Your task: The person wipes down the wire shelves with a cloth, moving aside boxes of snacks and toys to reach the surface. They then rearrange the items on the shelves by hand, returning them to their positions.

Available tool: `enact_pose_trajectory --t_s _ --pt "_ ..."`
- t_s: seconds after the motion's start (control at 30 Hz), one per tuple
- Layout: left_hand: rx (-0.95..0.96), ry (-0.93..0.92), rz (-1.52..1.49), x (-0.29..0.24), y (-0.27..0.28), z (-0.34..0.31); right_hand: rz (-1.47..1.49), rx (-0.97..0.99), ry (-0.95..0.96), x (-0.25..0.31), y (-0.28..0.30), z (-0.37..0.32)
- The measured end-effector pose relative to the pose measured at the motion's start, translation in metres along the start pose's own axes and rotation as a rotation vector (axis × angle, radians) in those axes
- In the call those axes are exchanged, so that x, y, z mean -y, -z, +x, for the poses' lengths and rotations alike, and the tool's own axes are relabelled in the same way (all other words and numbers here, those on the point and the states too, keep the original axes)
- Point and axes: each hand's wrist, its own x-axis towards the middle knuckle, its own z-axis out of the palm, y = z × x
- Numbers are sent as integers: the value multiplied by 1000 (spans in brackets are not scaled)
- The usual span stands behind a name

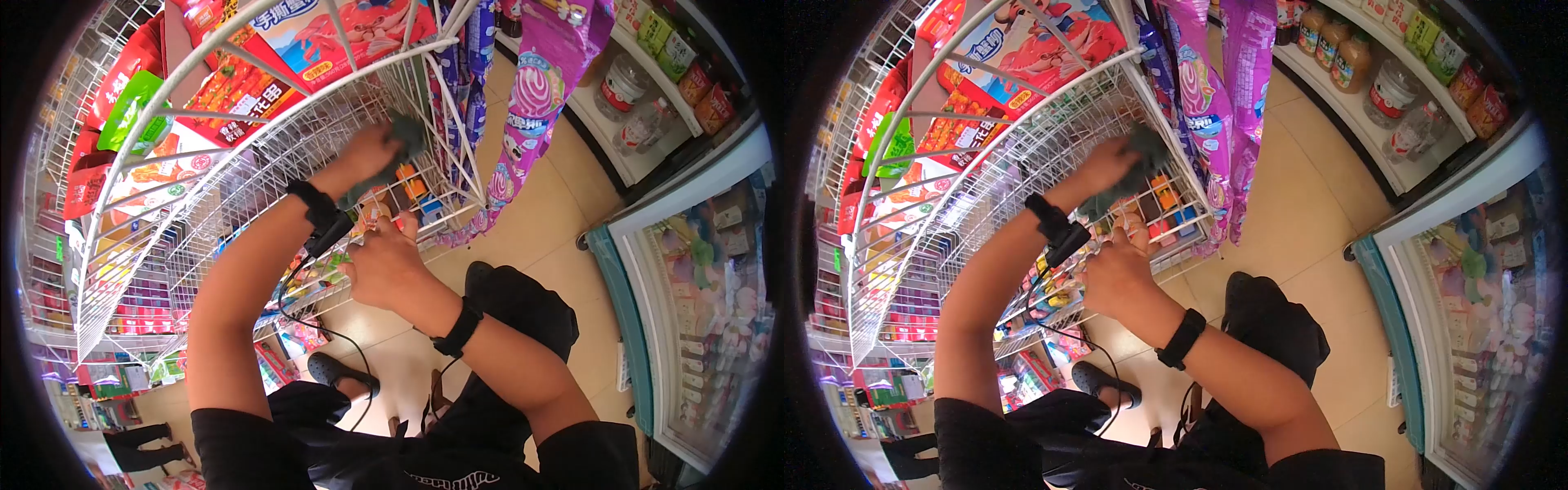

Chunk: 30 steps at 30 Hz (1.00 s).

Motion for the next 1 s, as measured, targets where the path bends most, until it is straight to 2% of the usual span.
enact_pose_trajectory --t_s 0.07,0.1,0.17,0.23,0.3,0.33,0.4,0.43,0.6,0.63,0.7,0.73,0.8,0.83,0.9,0.93,1.0 --pt "296 -229 -30 3 -27 6 -11 -25 11 0 0 -1" --pt "294 -229 -33 2 -39 6 -17 -51 23 0 -1 -1" --pt "450 -358 91 -2 -57 4 -7 -92 25 -2 -7 -2" --pt "450 -360 124 -4 -56 4 12 -129 23 -2 -6 -1" --pt "452 -354 306 -9 -50 -2 -53 -48 15 2 -2 0" --pt "450 -350 305 -12 -47 -4 -54 -46 19 3 -3 -1" --pt "434 -463 546 -16 -45 -4 -41 -78 7 2 -3 -1" --pt "425 -464 543 -13 -43 -3 -50 -77 8 1 -4 -1" --pt "417 -764 513 4 -27 -15 -14 -171 68 -3 -10 -3" --pt "417 -759 512 3 -20 -20 -12 -167 72 -2 -11 -3" --pt "409 -562 252 0 -6 -24 -6 -152 72 -4 -9 -3" --pt "408 -564 253 7 -5 -24 -8 -153 72 -4 -8 -3" --pt "38 -198 230 22 -1 -19 -19 -109 46 -3 -6 -2" --pt "39 -199 231 25 -1 -15 -19 -110 45 -2 -6 -2" --pt "-204 210 -127 29 -2 -6 -13 -88 38 -1 -5 -3" --pt "-204 211 -128 29 -7 -3 -14 -87 38 -1 -5 -3" --pt "-120 -63 -165 24 -23 4 -24 -115 26 0 -6 -2"
